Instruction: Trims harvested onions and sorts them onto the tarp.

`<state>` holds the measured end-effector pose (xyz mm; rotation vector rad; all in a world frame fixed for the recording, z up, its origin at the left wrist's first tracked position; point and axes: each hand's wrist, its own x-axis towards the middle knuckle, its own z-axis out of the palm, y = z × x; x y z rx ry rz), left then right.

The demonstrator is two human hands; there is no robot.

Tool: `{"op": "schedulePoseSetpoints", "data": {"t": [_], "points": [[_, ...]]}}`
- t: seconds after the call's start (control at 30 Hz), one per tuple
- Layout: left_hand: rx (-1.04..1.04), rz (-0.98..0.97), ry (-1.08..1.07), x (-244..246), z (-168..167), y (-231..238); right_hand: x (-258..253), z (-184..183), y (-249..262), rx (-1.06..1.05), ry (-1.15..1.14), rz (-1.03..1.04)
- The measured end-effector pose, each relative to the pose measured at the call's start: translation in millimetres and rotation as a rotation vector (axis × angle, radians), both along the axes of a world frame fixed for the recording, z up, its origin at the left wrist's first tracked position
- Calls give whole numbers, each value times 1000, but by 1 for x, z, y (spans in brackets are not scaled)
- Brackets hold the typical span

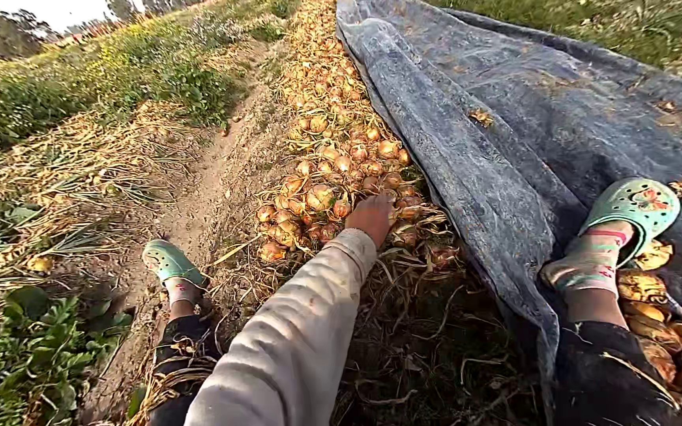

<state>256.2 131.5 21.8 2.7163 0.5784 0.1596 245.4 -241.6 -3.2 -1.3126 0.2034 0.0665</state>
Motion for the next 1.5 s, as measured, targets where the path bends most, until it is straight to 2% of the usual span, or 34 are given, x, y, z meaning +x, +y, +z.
{"op": "schedulePoseSetpoints", "data": {"t": [0.03,0.1,0.17,0.27,0.33,0.47,0.53,0.6,0.73,0.83,0.93,1.03,1.13,1.2,1.27,1.37,1.43,1.47,1.5], "points": [[-24,236,13,-7,-21,41,-1,-5,-2,14,58,43],[-93,641,34,-34,-57,108,-11,-47,-8,92,74,143],[-208,876,43,-62,-82,143,-30,-77,10,93,69,282],[-385,1027,-29,-77,-115,154,-63,-81,54,-10,138,437],[-470,1099,-47,-79,-121,146,-81,-81,71,-46,214,524],[-711,1076,-323,-85,-127,119,-98,-94,75,-182,303,671],[-754,960,-433,-95,-119,100,-97,-97,75,-216,350,712],[-693,715,-453,-113,-114,74,-94,-98,75,-235,393,756],[-389,195,-370,-165,-107,3,-97,-94,82,-258,440,925],[-134,-126,-387,-189,-96,-58,-108,-95,90,-131,469,984],[40,-412,-307,-208,-99,-114,-122,-95,94,133,593,806],[-105,-491,55,-226,-92,-149,-139,-95,95,170,786,531],[-191,-532,332,-223,-85,-160,-152,-96,91,154,820,427],[-220,-571,415,-209,-82,-163,-151,-85,88,121,750,331],[-235,-629,406,-184,-75,-165,-140,-76,82,82,552,234],[-206,-788,191,-134,-56,-177,-112,-67,60,22,154,135],[-154,-868,-58,-97,-44,-191,-86,-59,42,4,-112,99],[-138,-867,-136,-78,-35,-199,-70,-54,33,22,-250,109],[-165,-820,-104,-61,-20,-204,-53,-50,23,61,-372,155]]}}
